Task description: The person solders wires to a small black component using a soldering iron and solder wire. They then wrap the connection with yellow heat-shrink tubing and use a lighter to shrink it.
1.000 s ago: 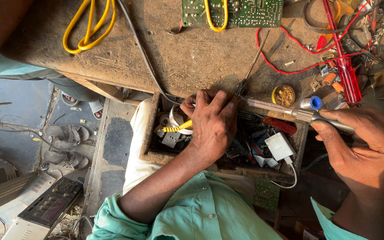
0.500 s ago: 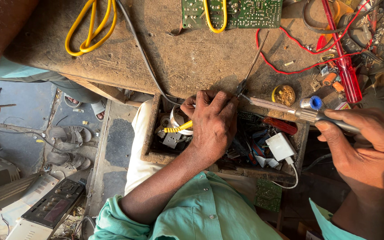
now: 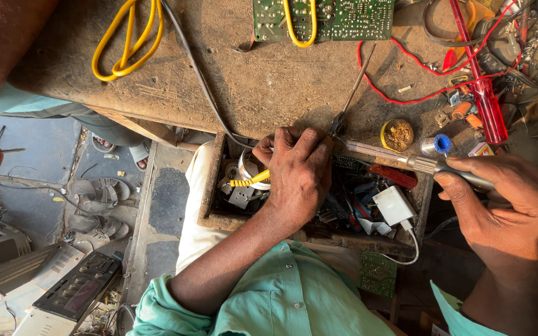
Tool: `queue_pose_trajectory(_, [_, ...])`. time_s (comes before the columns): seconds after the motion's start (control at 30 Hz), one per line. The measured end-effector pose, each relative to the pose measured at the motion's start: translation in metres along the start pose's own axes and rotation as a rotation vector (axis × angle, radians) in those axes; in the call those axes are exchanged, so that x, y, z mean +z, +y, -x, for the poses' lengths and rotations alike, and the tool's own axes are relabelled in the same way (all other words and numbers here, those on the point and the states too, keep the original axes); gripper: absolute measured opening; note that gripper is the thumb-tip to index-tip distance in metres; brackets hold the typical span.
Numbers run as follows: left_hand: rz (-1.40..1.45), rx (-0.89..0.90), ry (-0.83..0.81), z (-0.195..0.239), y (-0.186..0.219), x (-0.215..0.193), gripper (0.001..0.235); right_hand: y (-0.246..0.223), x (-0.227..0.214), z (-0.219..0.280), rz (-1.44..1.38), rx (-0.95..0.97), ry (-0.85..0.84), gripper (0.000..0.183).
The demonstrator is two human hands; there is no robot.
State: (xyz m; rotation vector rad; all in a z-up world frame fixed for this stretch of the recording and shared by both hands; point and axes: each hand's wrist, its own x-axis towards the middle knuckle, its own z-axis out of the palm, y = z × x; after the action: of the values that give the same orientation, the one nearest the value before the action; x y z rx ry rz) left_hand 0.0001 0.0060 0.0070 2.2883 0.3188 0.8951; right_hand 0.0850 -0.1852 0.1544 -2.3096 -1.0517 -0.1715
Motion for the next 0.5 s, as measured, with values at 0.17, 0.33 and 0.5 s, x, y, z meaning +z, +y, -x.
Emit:
queue_pose_trajectory(0.17, [0.007, 0.001, 0.005, 0.0, -0.0002, 0.001, 0.029, 0.002, -0.0012, 0.0032, 0.05, -0.086, -0.011, 0.023])
queue_pose_trajectory(0.33, [0.017, -0.006, -0.002, 0.0, 0.0, 0.0009, 0.029, 0.0039, -0.0011, 0.005, 0.096, -0.137, 0.003, 0.024])
queue_pose_trajectory(0.5, [0.005, 0.0, 0.008, -0.0025, 0.0004, -0.0002, 0.029, 0.0026, 0.0034, 0.007, 0.067, -0.054, 0.045, 0.024])
